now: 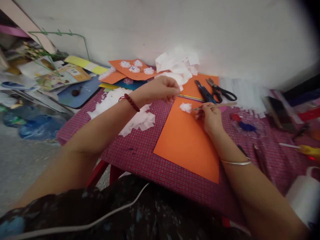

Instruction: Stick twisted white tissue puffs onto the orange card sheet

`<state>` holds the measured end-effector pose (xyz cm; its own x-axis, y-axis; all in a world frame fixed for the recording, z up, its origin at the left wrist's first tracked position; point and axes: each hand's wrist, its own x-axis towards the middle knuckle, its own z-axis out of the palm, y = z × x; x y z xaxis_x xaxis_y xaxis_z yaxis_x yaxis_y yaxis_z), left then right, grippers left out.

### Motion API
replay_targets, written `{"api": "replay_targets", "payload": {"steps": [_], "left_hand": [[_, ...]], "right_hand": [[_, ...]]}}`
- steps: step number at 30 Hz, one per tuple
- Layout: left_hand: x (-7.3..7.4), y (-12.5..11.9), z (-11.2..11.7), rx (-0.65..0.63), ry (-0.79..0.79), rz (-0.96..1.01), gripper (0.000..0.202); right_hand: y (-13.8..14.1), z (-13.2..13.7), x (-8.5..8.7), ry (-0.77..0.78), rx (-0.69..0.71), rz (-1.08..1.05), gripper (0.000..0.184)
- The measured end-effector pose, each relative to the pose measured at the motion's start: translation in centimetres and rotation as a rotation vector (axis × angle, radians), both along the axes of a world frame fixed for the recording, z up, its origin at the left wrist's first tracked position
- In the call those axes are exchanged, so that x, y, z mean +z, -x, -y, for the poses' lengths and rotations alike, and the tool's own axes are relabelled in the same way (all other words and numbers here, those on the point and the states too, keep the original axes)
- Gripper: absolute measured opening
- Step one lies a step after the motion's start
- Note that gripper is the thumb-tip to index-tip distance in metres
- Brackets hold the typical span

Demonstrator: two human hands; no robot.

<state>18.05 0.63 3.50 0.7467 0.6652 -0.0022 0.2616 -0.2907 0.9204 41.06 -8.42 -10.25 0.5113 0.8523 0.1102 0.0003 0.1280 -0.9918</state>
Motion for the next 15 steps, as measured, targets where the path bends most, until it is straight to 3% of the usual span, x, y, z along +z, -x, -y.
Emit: {"api": "replay_targets", "payload": {"steps": [4, 8, 11, 15], "left_hand": [[-2.5, 4.0, 1.0, -0.144, -0.296, -0.396, 0.005], [-5.5, 7.0, 1.2, -0.115, -0.597, -0.553, 0.023], [-6.8, 7.9, 1.1, -0.053, -0.634, -0.561, 0.028], [-7.3, 7.9, 1.2, 0.047, -0.596, -0.543, 0.019]], "right_hand": [[0.2, -0.4, -0.4, -0.038, 0.011, 0.029, 0.031], [0.6, -0.6, -0.3, -0.064, 0.011, 0.021, 0.037], [0.6, -0.7, -0.4, -0.06, 0.003, 0.018, 0.037], [0.6, -0.7, -0.5, -0.055, 0.011, 0.033, 0.035]]}}
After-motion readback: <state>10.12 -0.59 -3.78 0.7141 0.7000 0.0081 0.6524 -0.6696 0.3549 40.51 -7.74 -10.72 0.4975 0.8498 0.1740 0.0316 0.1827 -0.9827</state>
